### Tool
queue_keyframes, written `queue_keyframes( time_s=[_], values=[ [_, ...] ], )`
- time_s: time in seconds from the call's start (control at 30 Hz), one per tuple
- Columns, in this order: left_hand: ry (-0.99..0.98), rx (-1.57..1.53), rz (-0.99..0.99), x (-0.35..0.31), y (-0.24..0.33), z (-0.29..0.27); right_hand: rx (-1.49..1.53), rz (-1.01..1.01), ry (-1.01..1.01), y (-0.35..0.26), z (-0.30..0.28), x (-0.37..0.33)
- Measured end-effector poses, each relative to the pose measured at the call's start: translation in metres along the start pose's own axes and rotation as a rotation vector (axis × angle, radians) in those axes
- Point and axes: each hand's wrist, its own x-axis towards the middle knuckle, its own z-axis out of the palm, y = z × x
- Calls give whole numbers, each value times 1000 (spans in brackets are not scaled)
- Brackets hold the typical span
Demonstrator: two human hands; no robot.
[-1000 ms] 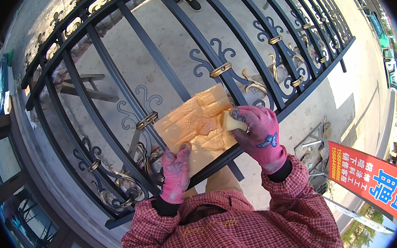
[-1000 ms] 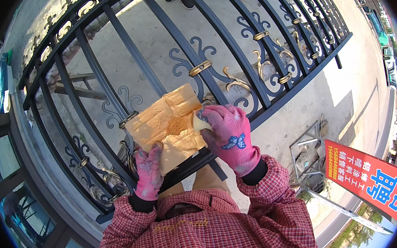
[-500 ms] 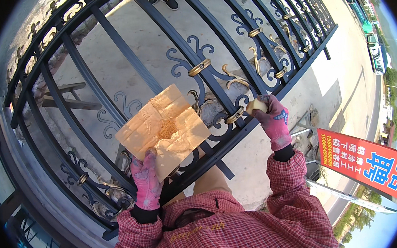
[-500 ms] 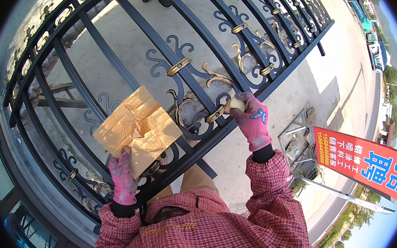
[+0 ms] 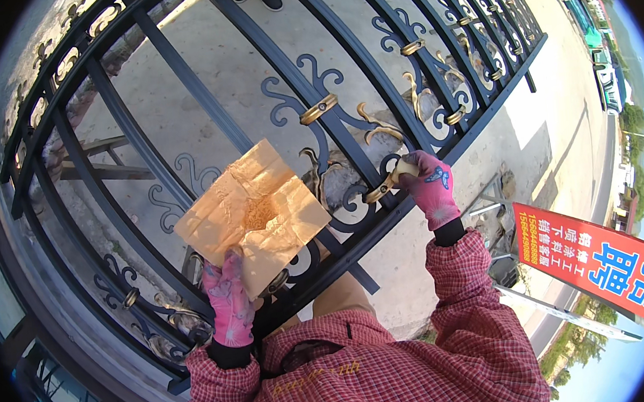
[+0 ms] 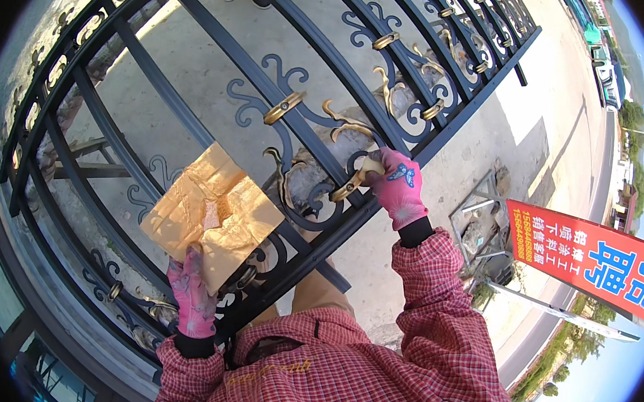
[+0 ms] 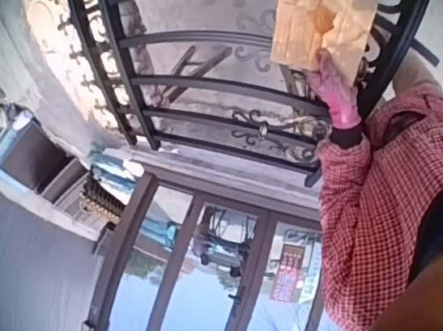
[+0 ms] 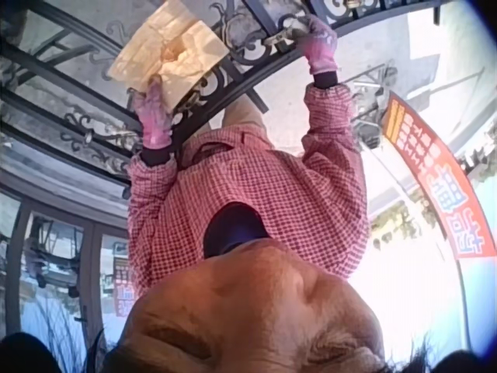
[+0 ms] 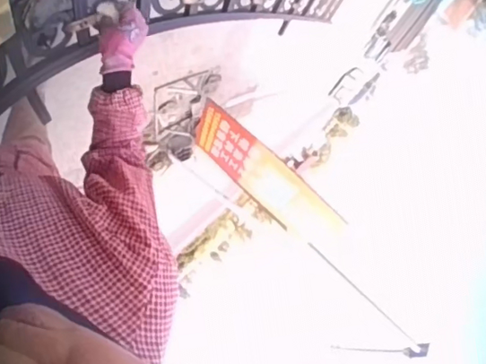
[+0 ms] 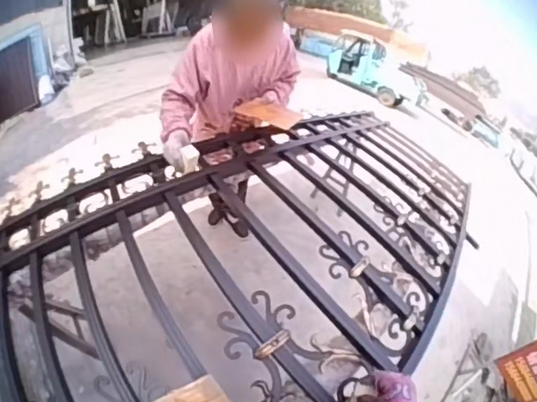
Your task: The person applies gold paint to the ornate scrollwork of a black metal gate using a small brush. They hold a cardboard paint reservoir in the left hand and repeatedly dip the brush to continue painting different sections of the gate.
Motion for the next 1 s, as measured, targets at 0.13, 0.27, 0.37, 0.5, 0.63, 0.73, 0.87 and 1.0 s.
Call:
queue_keyframes(
  time_s=[0.13,0.27,0.37,0.5,0.63,0.73,0.87,1.0],
  values=[
    [3,-22,9,3,-9,-10,79,-14,45,-7,-1,-9],
    [-3,-46,-15,3,-4,-6,-16,-30,91,-15,0,-14],
    [-3,-44,-17,3,-4,-8,-190,-232,123,-6,9,-16],
    [5,-40,0,4,-7,-13,37,-31,159,-17,1,-20],
    [17,-37,-15,3,-6,-16,-145,-90,116,-12,10,-27],
    [-40,-67,16,3,-10,-25,-42,-160,210,-20,13,-34],
    [-25,-91,-1,3,-7,-27,-198,-235,127,-20,28,-38],
    [-33,-109,-11,3,-5,-32,-145,-203,184,-34,31,-48]
  ],
)
